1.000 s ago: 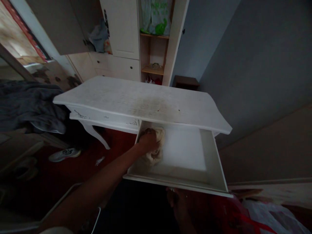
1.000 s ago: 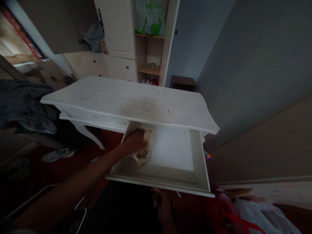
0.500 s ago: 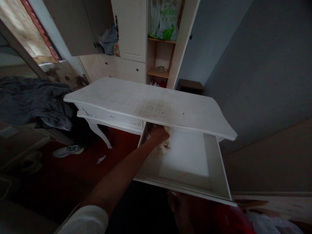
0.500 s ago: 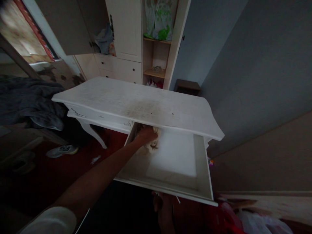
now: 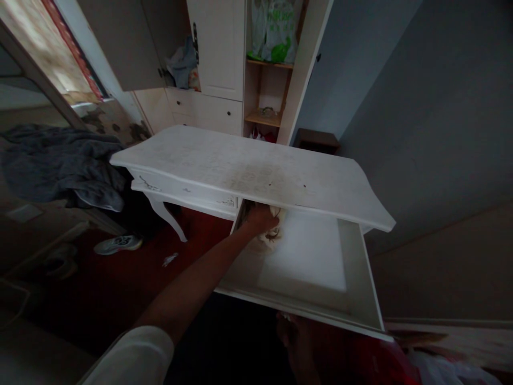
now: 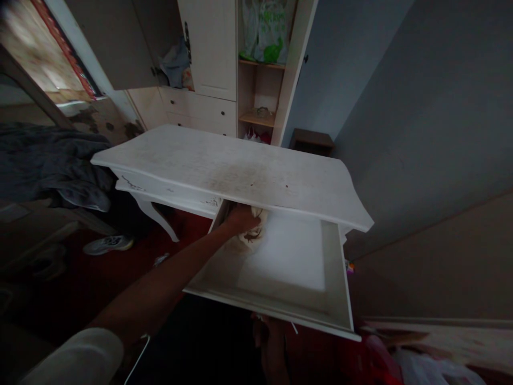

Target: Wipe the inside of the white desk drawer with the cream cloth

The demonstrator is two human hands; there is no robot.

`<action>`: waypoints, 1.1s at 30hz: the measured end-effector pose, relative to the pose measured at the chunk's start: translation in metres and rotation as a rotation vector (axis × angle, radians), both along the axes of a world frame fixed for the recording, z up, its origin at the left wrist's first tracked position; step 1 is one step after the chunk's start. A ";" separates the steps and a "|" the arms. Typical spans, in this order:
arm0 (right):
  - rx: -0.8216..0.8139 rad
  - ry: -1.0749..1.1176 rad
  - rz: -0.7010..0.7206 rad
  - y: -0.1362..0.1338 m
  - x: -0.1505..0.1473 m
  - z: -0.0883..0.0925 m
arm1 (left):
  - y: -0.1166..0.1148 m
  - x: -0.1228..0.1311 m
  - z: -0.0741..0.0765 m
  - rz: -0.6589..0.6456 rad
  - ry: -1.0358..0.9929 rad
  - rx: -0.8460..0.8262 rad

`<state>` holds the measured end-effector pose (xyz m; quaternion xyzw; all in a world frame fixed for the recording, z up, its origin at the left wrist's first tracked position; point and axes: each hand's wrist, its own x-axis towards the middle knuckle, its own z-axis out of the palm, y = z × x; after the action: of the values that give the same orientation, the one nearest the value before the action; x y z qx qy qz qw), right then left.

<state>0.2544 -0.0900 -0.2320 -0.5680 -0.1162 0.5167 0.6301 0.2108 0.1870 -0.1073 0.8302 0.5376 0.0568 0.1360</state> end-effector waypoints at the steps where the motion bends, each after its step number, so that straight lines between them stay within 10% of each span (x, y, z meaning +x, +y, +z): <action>1: 0.000 0.009 -0.005 0.000 0.000 0.000 | -0.001 0.000 0.000 -0.012 0.011 0.013; 13: 0.005 -0.026 0.040 0.000 -0.002 0.002 | -0.032 0.061 0.001 -0.404 0.029 0.114; 23: 0.038 -0.043 -0.004 0.003 -0.003 0.003 | -0.058 0.122 -0.004 -0.335 -0.017 0.134; 33: 0.045 -0.047 -0.022 0.002 -0.004 -0.001 | -0.057 0.163 -0.006 -0.651 -0.005 0.132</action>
<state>0.2503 -0.0884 -0.2332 -0.5668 -0.1365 0.4936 0.6454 0.3740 0.1298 -0.1133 0.9653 0.2391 0.0471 0.0941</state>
